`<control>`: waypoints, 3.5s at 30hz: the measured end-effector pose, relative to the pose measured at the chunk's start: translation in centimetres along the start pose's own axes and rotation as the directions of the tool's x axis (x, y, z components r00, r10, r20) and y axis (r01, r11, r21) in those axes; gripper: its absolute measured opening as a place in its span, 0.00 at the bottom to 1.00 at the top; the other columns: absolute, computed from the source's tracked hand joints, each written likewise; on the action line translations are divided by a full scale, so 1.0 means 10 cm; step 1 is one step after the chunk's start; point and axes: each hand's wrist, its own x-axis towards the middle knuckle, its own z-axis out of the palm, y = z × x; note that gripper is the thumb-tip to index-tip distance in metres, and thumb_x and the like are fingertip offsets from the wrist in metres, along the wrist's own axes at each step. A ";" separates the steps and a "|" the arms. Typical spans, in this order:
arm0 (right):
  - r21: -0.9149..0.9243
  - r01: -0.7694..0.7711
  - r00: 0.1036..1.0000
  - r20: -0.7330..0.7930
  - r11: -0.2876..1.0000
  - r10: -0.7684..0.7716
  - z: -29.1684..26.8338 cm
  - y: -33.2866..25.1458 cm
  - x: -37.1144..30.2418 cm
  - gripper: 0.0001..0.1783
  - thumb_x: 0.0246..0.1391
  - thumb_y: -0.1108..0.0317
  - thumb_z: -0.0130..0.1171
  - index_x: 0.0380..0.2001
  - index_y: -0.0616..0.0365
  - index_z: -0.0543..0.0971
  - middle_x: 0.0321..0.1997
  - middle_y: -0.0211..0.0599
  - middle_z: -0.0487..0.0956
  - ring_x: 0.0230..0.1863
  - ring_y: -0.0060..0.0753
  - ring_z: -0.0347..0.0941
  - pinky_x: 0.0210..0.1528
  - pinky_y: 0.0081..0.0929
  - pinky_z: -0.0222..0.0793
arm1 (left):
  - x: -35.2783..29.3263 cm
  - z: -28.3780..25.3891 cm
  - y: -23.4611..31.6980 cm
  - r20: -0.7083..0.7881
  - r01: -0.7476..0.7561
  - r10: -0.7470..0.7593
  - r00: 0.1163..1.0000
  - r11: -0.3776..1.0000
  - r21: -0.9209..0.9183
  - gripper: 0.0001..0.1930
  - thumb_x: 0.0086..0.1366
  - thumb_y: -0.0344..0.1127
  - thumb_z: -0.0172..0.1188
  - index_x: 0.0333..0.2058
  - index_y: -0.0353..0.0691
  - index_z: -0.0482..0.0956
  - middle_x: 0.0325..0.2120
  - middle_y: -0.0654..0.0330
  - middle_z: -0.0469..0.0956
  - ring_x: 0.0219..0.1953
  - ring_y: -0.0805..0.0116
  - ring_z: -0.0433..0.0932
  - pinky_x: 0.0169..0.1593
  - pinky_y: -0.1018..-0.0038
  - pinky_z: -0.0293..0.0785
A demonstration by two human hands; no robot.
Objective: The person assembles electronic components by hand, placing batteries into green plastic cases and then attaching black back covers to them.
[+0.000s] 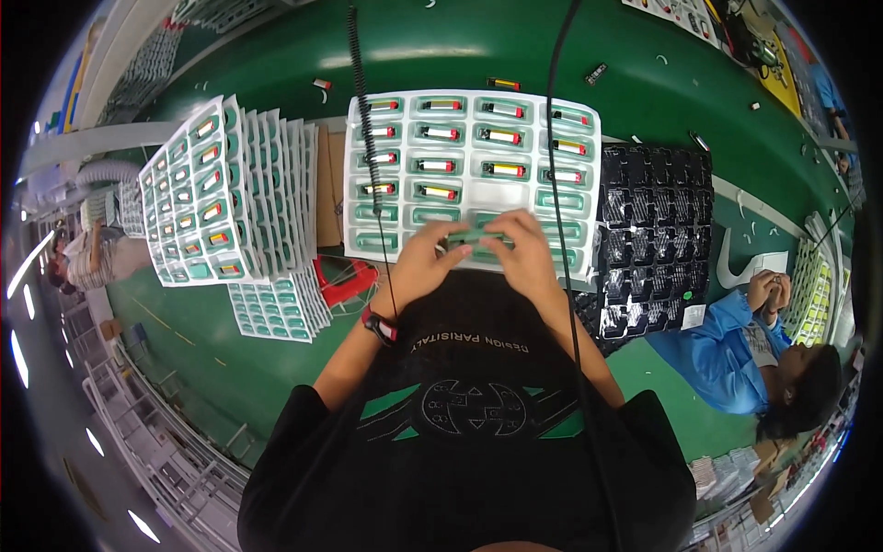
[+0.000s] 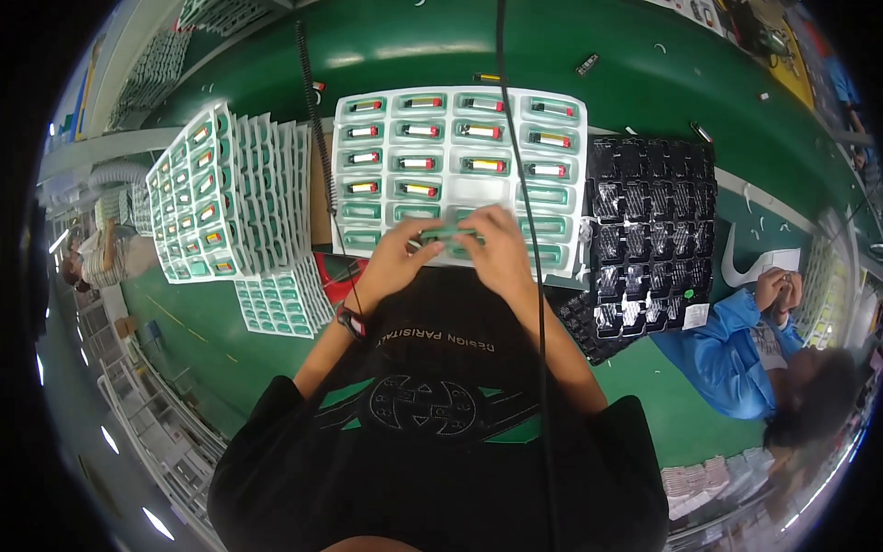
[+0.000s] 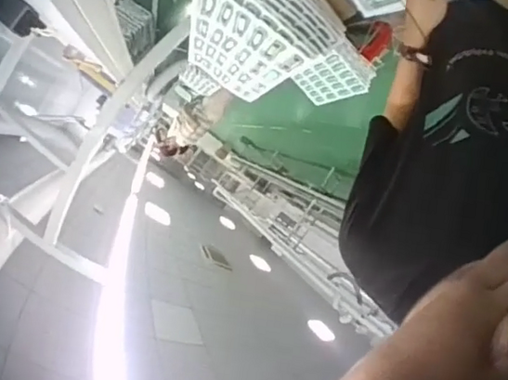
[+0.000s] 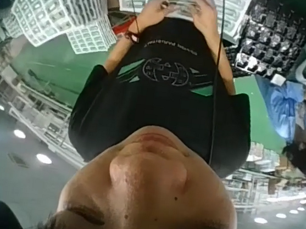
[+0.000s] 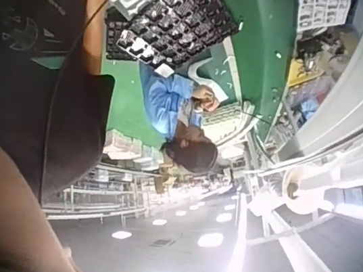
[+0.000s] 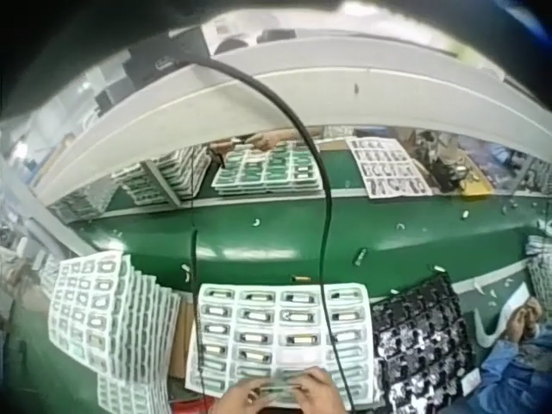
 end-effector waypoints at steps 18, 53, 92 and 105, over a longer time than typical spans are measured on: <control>-0.355 0.463 0.880 0.077 0.812 -0.468 1.40 -0.36 1.85 0.12 0.44 0.69 0.59 0.36 0.57 0.77 0.36 0.40 0.70 0.38 0.44 0.65 0.41 0.40 0.61 | -0.49 -0.42 -0.54 -0.286 -0.001 -0.068 0.956 0.972 -0.234 0.10 0.64 0.35 0.54 0.40 0.36 0.77 0.32 0.51 0.79 0.36 0.58 0.78 0.41 0.70 0.72; 0.766 -0.578 0.763 0.387 0.280 0.518 1.20 -0.98 0.37 0.16 0.60 0.71 0.45 0.50 0.67 0.69 0.37 0.43 0.75 0.27 0.30 0.69 0.28 0.23 0.65 | 0.03 -1.06 -1.20 -0.172 -0.197 0.338 0.925 0.816 0.543 0.14 0.50 0.30 0.51 0.38 0.42 0.77 0.36 0.59 0.71 0.40 0.60 0.70 0.44 0.69 0.69; 0.862 -0.095 0.972 -0.026 0.498 0.232 0.05 -1.67 0.18 0.19 0.49 0.80 0.61 0.46 0.70 0.72 0.36 0.36 0.76 0.33 0.21 0.74 0.34 0.15 0.72 | -0.40 -0.82 0.74 -0.213 -0.316 0.234 0.949 0.756 -0.574 0.14 0.53 0.28 0.66 0.38 0.30 0.78 0.29 0.59 0.77 0.28 0.75 0.75 0.33 0.80 0.71; 0.328 -0.003 0.999 0.051 0.945 -0.015 -0.46 -1.66 -0.03 0.08 0.45 0.71 0.62 0.29 0.63 0.77 0.19 0.26 0.70 0.19 0.15 0.60 0.21 0.17 0.54 | -0.40 -0.82 1.14 -0.151 -0.474 0.459 0.876 0.759 -0.446 0.20 0.56 0.36 0.62 0.43 0.26 0.74 0.36 0.47 0.79 0.29 0.68 0.78 0.32 0.77 0.73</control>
